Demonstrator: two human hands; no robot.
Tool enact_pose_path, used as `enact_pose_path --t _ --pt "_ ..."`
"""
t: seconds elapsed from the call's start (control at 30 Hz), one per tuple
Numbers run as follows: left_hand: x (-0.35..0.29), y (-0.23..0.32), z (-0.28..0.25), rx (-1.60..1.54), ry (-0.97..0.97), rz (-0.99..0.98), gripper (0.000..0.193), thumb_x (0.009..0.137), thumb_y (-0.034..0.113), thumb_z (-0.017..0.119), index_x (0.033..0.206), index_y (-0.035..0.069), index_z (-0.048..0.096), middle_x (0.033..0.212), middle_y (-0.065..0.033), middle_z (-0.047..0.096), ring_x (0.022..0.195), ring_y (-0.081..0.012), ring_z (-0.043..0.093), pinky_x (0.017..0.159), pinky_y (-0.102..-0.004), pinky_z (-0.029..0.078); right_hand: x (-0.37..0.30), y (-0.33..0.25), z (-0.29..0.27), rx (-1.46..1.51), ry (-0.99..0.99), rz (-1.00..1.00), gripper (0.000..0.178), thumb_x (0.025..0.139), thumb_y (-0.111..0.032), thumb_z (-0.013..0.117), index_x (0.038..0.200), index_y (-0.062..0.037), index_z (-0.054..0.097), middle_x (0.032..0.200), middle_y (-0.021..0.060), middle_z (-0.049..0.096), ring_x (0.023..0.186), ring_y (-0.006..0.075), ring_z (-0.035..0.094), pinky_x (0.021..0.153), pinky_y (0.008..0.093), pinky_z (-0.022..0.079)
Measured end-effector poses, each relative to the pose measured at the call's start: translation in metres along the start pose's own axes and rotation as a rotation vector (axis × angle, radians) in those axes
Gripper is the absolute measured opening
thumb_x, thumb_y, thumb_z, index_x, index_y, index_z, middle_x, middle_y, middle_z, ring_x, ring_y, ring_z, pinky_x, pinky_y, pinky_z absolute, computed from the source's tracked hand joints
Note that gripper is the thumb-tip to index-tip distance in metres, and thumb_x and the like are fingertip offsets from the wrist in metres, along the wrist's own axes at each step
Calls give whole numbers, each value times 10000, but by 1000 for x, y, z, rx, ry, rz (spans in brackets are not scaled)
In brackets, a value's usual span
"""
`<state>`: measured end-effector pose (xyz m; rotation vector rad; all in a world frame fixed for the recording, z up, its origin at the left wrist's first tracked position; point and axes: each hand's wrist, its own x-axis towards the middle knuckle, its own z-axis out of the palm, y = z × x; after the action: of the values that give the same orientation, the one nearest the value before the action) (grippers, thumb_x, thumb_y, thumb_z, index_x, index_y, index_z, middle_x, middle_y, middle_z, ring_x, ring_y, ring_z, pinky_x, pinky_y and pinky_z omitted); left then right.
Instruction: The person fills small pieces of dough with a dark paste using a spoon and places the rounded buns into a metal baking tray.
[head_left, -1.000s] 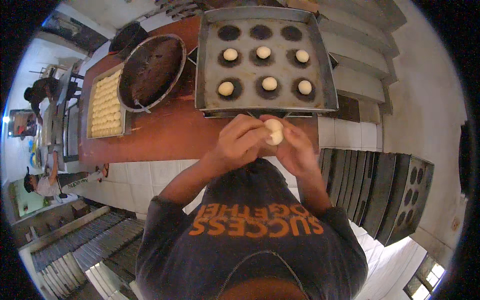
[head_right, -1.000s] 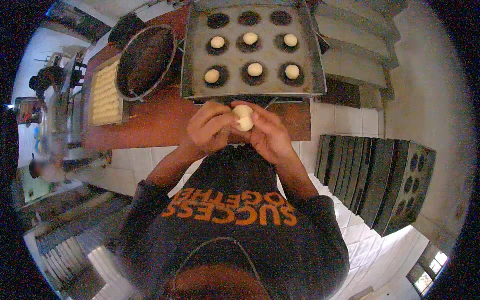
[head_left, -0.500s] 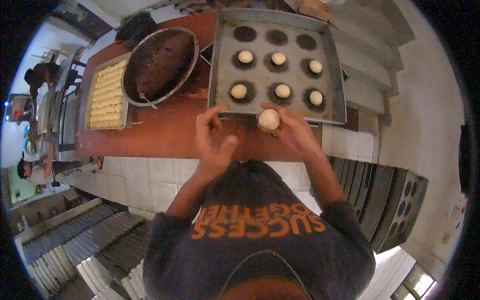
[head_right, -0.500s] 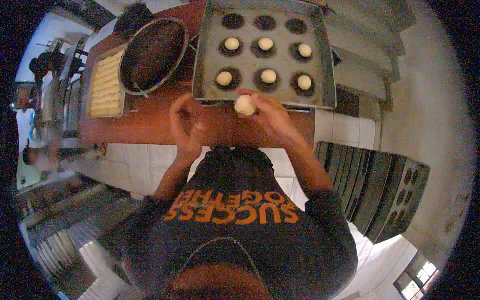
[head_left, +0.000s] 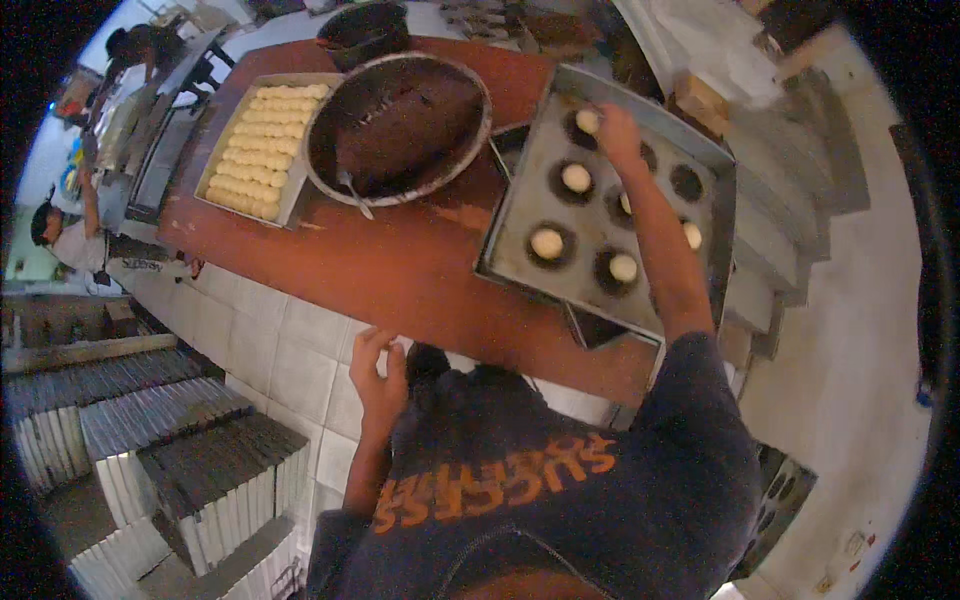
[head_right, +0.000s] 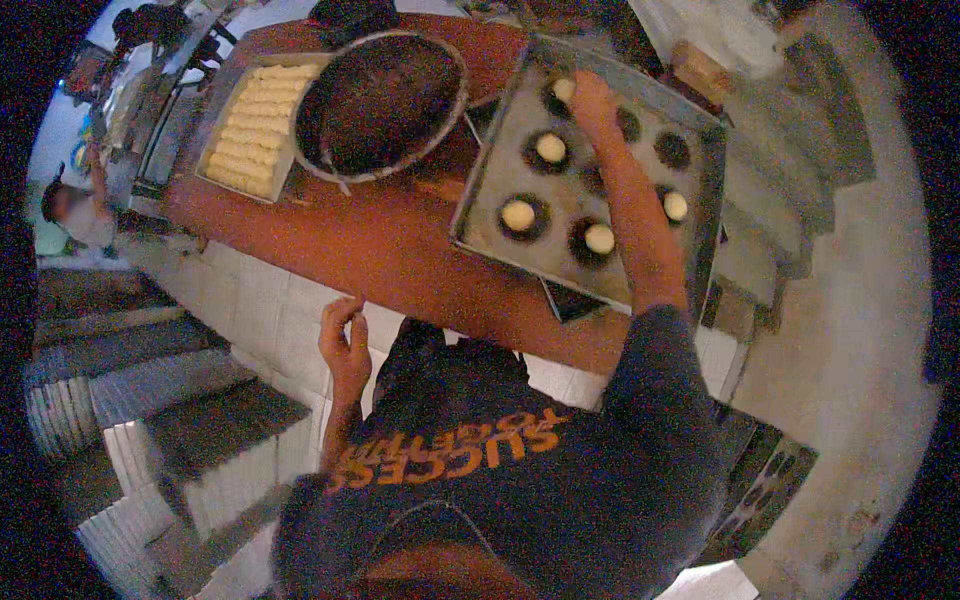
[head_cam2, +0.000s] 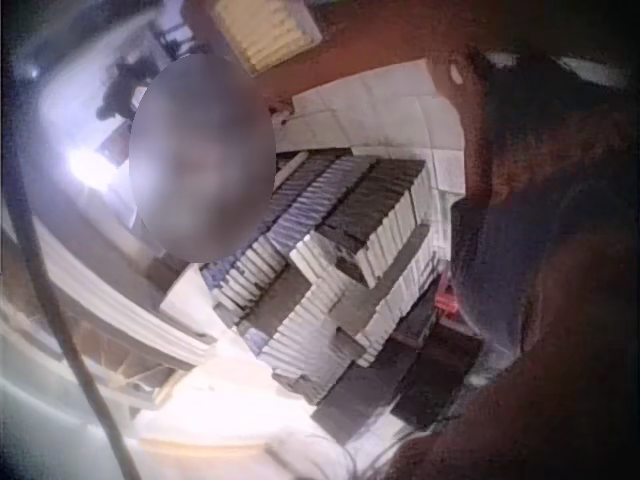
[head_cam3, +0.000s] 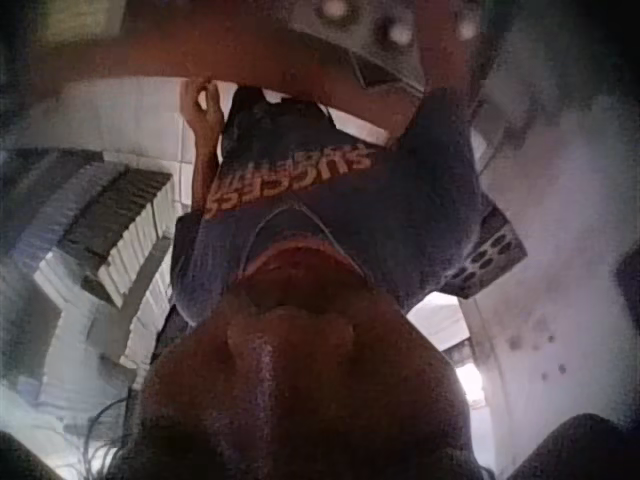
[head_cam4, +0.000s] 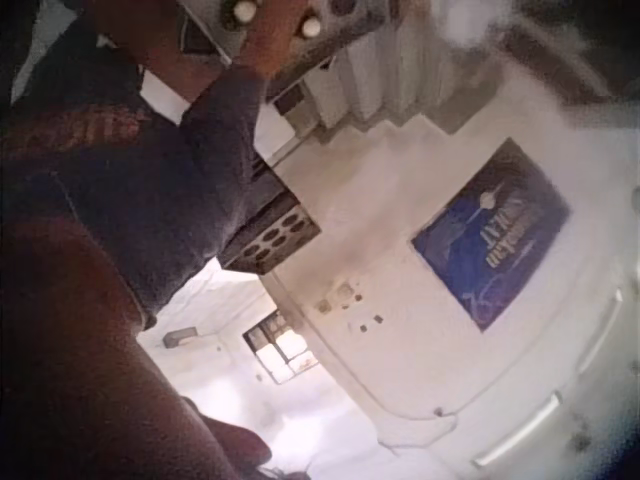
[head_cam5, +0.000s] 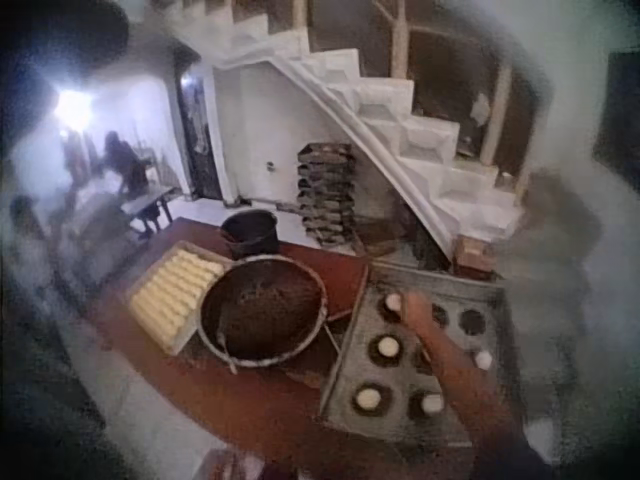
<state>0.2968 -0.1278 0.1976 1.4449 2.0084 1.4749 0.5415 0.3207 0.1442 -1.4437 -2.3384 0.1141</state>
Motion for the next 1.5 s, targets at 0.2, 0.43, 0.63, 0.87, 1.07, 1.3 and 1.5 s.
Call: enact_pose_path --t 0.2,0.43,0.63,0.87,1.07,1.3,1.5 --pt "70 -82 -32 -77 -14 -83 91 785 25 541 862 -13 572 817 -111 542 724 -185 529 645 -273 422 5 -20 0 -16 12 31 263 721 -71 518 959 -87 631 848 191 609 798 357 584 683 408 461" --pt "287 -252 -99 -62 161 -90 160 838 90 511 953 13 590 828 -76 594 745 -136 548 654 -254 435 -2 -185 -60 55 339 166 187 815 -142 528 958 -40 592 855 161 617 787 299 599 706 348 464" --pt "448 -380 -29 289 -73 244 217 768 169 569 958 65 571 848 -145 579 750 -309 568 663 -392 454 -33 -353 -10 326 -7 127 169 756 -95 600 913 -33 603 850 137 616 784 261 603 713 337 470" --pt "444 -381 -27 706 -484 125 330 744 331 587 898 42 550 810 -175 580 763 -337 577 662 -447 453 -88 -419 35 289 -152 539 172 735 -87 611 878 4 583 796 122 600 736 245 586 659 329 461" --pt "369 -376 -103 954 -850 -104 301 723 363 571 744 62 574 744 -148 602 738 -297 600 629 -428 459 -75 -430 72 11 -152 351 237 782 -252 560 824 -20 583 863 167 507 803 349 507 705 428 428" --pt "339 -422 -115 866 -747 120 125 680 138 575 760 48 541 756 -166 600 733 -288 594 604 -376 461 -29 -432 99 -87 -342 432 207 729 -217 578 822 -33 565 893 158 531 891 321 533 694 427 488" --pt "371 -324 -169 -579 -663 -408 232 661 79 538 880 6 513 758 -79 555 722 -193 556 613 -293 425 -55 -412 116 -230 -256 276 170 701 -164 573 829 -52 573 884 121 563 858 308 571 612 409 516"
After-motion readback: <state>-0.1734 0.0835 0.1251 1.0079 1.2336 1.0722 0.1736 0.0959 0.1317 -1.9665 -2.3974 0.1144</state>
